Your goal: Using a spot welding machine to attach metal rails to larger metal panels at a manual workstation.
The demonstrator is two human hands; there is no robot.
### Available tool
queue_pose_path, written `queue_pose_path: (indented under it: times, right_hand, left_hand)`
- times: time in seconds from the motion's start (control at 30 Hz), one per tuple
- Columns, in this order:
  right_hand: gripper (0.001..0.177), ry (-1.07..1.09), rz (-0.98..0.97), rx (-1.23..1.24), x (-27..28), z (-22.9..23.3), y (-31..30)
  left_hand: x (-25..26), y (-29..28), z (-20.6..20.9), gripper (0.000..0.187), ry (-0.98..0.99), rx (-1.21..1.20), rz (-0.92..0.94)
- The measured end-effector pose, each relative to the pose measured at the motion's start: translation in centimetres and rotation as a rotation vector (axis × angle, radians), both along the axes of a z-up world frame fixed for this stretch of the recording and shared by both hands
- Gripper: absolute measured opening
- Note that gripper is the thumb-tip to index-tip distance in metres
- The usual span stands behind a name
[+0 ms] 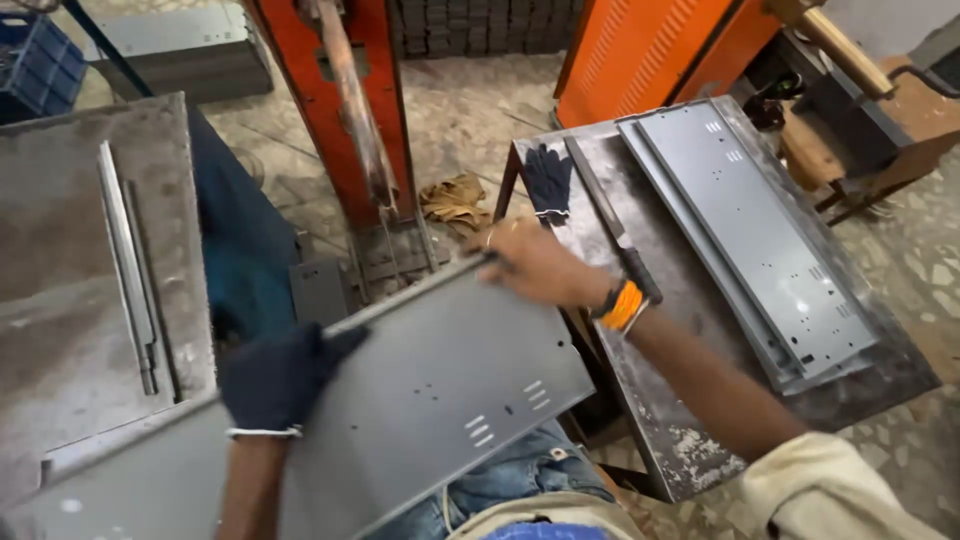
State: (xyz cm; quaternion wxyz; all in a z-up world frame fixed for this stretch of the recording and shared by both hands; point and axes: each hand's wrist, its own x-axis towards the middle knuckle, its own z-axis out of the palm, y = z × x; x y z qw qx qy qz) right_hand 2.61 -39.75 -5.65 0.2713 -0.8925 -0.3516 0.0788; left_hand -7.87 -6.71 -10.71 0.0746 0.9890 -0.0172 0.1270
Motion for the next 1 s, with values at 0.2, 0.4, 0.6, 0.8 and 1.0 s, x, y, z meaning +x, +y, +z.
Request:
queue_pose_path:
  times: [0.2,0.4,0.6,0.8,1.0]
  right_hand:
    - [0.052,-0.324,0.021,-0.096,-5.1,-6.1,1.0]
    - [0.049,-0.328,-0.113,-0.166,-6.7,-7.0,1.9]
    - [0.051,-0.022,-0.078,-0.032,-7.9,-4.1,4.8]
    - [0.024,-0.228,0.123,0.153,-5.2,-5.2,-2.9]
    - [0.030,-0.173,-0.274,-0.073,-5.4,-5.7,-13.7]
  left_hand:
    - [-1.1,-5.4,-3.4,0.059,0.012,-0.125,-0.029]
    - [-2.0,-5.7,-2.0,0.057,0.256,-0.178,-0.075]
    - [-2.4,-5.8,-0.7,0.052,0.382,-0.096,-0.037]
    - [-3.8,-2.9,-2.1,0.044,0.337,-0.175,-0.008]
    - [-7.2,3.9,-8.6,0.041,0.126,-0.291,0.208]
